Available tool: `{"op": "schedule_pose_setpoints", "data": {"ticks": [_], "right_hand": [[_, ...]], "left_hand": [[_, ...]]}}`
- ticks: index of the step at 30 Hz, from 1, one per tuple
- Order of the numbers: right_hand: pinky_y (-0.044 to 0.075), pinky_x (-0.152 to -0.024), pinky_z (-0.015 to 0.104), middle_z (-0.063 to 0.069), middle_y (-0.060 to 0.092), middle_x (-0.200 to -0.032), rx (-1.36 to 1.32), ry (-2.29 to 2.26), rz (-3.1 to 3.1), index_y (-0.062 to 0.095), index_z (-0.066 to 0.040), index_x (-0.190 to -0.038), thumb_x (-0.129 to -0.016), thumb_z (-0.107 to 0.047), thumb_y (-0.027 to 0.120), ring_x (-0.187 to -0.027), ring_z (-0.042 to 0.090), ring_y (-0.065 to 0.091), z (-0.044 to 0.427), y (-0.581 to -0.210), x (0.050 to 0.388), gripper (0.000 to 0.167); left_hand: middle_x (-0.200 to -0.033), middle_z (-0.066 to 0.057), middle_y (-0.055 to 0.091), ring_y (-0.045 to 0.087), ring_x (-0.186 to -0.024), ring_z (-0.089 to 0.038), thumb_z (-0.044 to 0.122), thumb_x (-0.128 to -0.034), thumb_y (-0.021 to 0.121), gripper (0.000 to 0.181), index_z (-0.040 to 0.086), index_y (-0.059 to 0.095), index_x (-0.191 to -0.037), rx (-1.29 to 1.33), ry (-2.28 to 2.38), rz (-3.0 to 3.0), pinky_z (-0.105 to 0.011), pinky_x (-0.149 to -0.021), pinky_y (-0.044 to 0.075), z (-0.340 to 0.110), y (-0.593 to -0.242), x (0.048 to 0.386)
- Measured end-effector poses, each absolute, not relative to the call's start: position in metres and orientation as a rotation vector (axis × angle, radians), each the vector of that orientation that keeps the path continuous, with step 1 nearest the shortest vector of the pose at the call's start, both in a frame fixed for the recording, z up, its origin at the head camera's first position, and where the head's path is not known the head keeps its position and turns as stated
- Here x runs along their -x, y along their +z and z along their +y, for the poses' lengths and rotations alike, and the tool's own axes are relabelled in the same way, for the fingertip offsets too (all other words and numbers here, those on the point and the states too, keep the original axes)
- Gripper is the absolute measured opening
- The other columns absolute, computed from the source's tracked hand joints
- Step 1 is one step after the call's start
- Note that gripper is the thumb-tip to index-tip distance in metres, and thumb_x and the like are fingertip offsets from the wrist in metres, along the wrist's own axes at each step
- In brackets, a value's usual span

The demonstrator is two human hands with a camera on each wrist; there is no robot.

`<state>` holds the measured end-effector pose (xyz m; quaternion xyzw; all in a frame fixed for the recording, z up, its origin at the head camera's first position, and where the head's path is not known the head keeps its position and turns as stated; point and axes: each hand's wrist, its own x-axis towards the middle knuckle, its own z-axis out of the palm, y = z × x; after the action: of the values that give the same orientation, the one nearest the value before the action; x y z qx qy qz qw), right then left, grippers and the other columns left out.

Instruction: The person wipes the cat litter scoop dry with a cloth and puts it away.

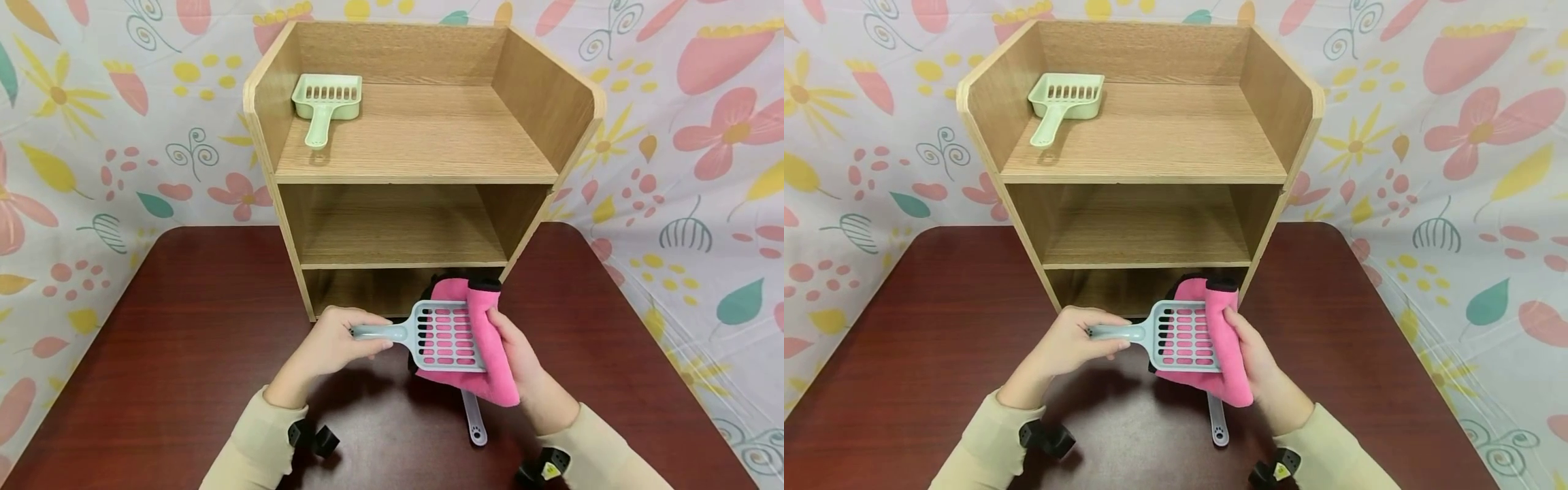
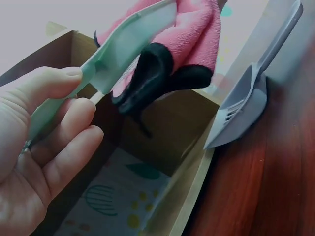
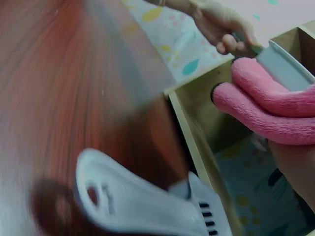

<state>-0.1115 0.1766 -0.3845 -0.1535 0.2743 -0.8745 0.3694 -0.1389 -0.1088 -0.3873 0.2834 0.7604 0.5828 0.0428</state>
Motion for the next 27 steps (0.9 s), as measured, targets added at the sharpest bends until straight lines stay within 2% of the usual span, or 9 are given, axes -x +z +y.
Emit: {"op": "schedule_pose_setpoints", "data": {"ticks": [3, 5, 8, 11, 17, 22, 24, 27], "right_hand": [[0.025, -0.112, 0.055, 0.010, 0.048, -0.140, 0.436, -2.223, 0.555, 0.036, -0.007, -0.141, -0.098, -0.051, 0.001, -0.129, 0.031, 0.046, 0.169, -0.385, 0.112, 0.071], [0.016, -0.109, 0.065, 0.012, 0.041, -0.145, 0.449, -2.212, 0.493, 0.024, -0.009, -0.147, -0.096, -0.054, 0.000, -0.132, 0.036, 0.040, 0.164, -0.385, 0.111, 0.072], [0.020, -0.106, 0.069, 0.013, 0.043, -0.142, 0.437, -2.252, 0.548, 0.020, -0.015, -0.149, -0.097, -0.051, 0.002, -0.127, 0.038, 0.044, 0.161, -0.384, 0.109, 0.066], [0.028, -0.100, 0.070, 0.014, 0.046, -0.137, 0.411, -2.292, 0.667, 0.017, -0.023, -0.150, -0.099, -0.045, 0.004, -0.121, 0.040, 0.050, 0.159, -0.381, 0.106, 0.057], [0.045, -0.084, 0.065, 0.010, 0.051, -0.129, 0.299, -2.297, 1.047, 0.018, -0.028, -0.148, -0.104, -0.032, 0.014, -0.102, 0.037, 0.063, 0.156, -0.376, 0.101, 0.044], [0.052, -0.080, 0.056, 0.007, 0.056, -0.124, 0.199, -2.240, 1.151, 0.022, -0.031, -0.145, -0.104, -0.028, 0.019, -0.099, 0.030, 0.066, 0.160, -0.375, 0.102, 0.041], [0.053, -0.080, 0.051, 0.006, 0.063, -0.117, 0.108, -2.203, 1.157, 0.032, -0.031, -0.140, -0.103, -0.030, 0.023, -0.097, 0.029, 0.067, 0.163, -0.375, 0.103, 0.038], [0.054, -0.078, 0.049, 0.004, 0.070, -0.109, -0.009, -2.175, 1.257, 0.046, -0.023, -0.130, -0.102, -0.030, 0.033, -0.095, 0.026, 0.069, 0.166, -0.377, 0.106, 0.032]], "left_hand": [[-0.070, -0.010, 0.069, 0.065, -0.053, -0.027, 0.008, -0.0762, 0.077, 0.021, 0.003, 0.073, -0.096, -0.873, 1.801, 2.312, -0.025, -0.049, 0.050, -0.106, -0.389, 0.138], [-0.071, -0.011, 0.069, 0.065, -0.054, -0.030, 0.007, -0.0767, 0.076, 0.021, 0.002, 0.073, -0.097, -0.869, 1.804, 2.300, -0.026, -0.049, 0.051, -0.105, -0.389, 0.138], [-0.071, -0.012, 0.069, 0.064, -0.054, -0.033, 0.007, -0.0774, 0.076, 0.021, 0.002, 0.073, -0.097, -0.855, 1.808, 2.278, -0.026, -0.049, 0.051, -0.103, -0.390, 0.138], [-0.069, -0.011, 0.068, 0.064, -0.054, -0.033, 0.007, -0.0777, 0.076, 0.021, 0.002, 0.073, -0.098, -0.850, 1.802, 2.271, -0.025, -0.049, 0.050, -0.103, -0.390, 0.138], [-0.066, -0.010, 0.067, 0.064, -0.053, -0.028, 0.007, -0.0771, 0.076, 0.021, 0.002, 0.073, -0.097, -0.854, 1.792, 2.290, -0.025, -0.048, 0.050, -0.103, -0.392, 0.138], [-0.067, -0.010, 0.068, 0.065, -0.053, -0.024, 0.008, -0.0768, 0.076, 0.022, 0.003, 0.073, -0.098, -0.863, 1.768, 2.314, -0.026, -0.049, 0.051, -0.103, -0.391, 0.139], [-0.069, -0.010, 0.069, 0.065, -0.054, -0.026, 0.008, -0.0766, 0.077, 0.022, 0.003, 0.073, -0.098, -0.858, 1.765, 2.319, -0.026, -0.049, 0.051, -0.104, -0.392, 0.139], [-0.069, -0.010, 0.069, 0.066, -0.054, -0.027, 0.009, -0.0764, 0.077, 0.023, 0.004, 0.073, -0.098, -0.855, 1.755, 2.331, -0.026, -0.051, 0.052, -0.105, -0.392, 0.140]]}}
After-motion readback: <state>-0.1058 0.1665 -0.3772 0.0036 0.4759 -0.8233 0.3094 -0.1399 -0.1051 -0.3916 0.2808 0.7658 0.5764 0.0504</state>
